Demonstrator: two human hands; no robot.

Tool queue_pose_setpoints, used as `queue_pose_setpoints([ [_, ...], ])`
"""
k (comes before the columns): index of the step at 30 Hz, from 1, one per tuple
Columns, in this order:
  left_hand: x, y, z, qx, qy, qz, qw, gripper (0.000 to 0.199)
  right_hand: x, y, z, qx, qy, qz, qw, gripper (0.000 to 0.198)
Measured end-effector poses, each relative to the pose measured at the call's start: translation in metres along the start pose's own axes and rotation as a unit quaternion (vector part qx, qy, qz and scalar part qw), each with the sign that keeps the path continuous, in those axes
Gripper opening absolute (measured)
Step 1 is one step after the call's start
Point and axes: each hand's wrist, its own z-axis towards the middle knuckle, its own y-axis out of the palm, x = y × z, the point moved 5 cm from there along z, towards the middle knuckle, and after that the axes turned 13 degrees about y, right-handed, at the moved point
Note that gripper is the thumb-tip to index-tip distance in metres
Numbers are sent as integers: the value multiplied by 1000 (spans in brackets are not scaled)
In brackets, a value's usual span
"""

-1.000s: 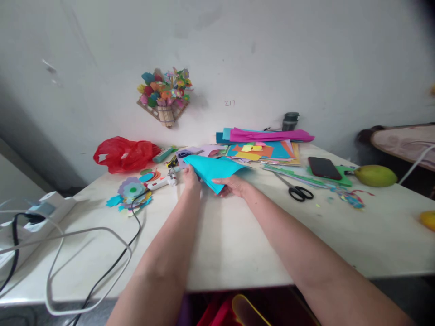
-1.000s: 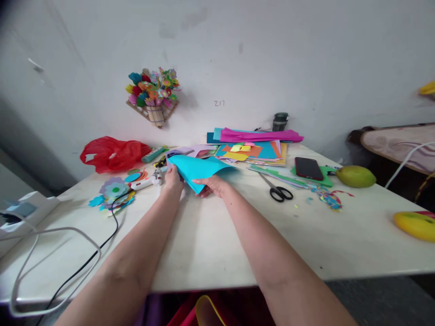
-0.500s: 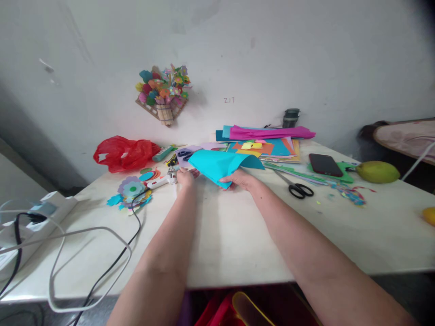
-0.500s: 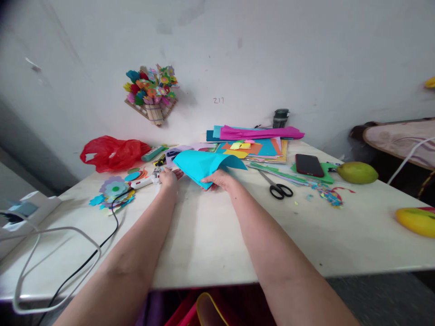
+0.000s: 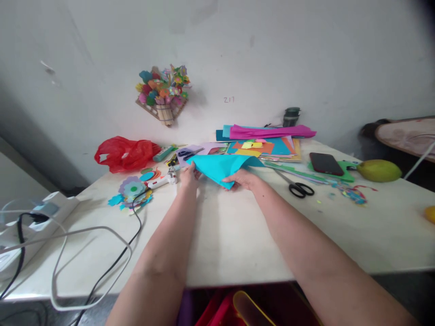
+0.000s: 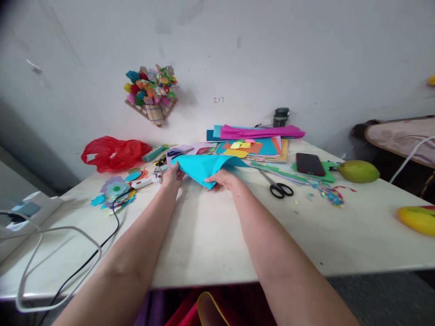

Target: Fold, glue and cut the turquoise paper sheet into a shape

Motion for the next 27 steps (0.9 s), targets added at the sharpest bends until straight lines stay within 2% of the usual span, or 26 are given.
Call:
queue_pose_setpoints([
  [2,1,1,0,10,-11,-14,1000,19,0,-2,1,5,0,1,1000,32],
  [6,6,4,0,8,28,-10,1000,26,2,-4,5,-4,-9,-1,1000,30],
  [10,9,4,0,-6,53,-29,998,20,5,-8,8,-7,-2,4,1000,29],
  [13,10,1,2,17,51,-32,998,16,7,-9,9,-7,16,10,1000,33],
  [19,8,-8,8,80,31,-29,996,8,6,-8,9,-26,13,-5,1000,34],
  [23,9,-13,12,97,17,-49,994,6,7,-12,9,-8,15,5,1000,33],
  [25,9,-10,10,90,10,-57,994,8,6,-13,9,6,5,14,1000,28],
  [27,7,-1,3,42,-6,-55,998,16,4,-13,10,25,-10,34,999,21],
])
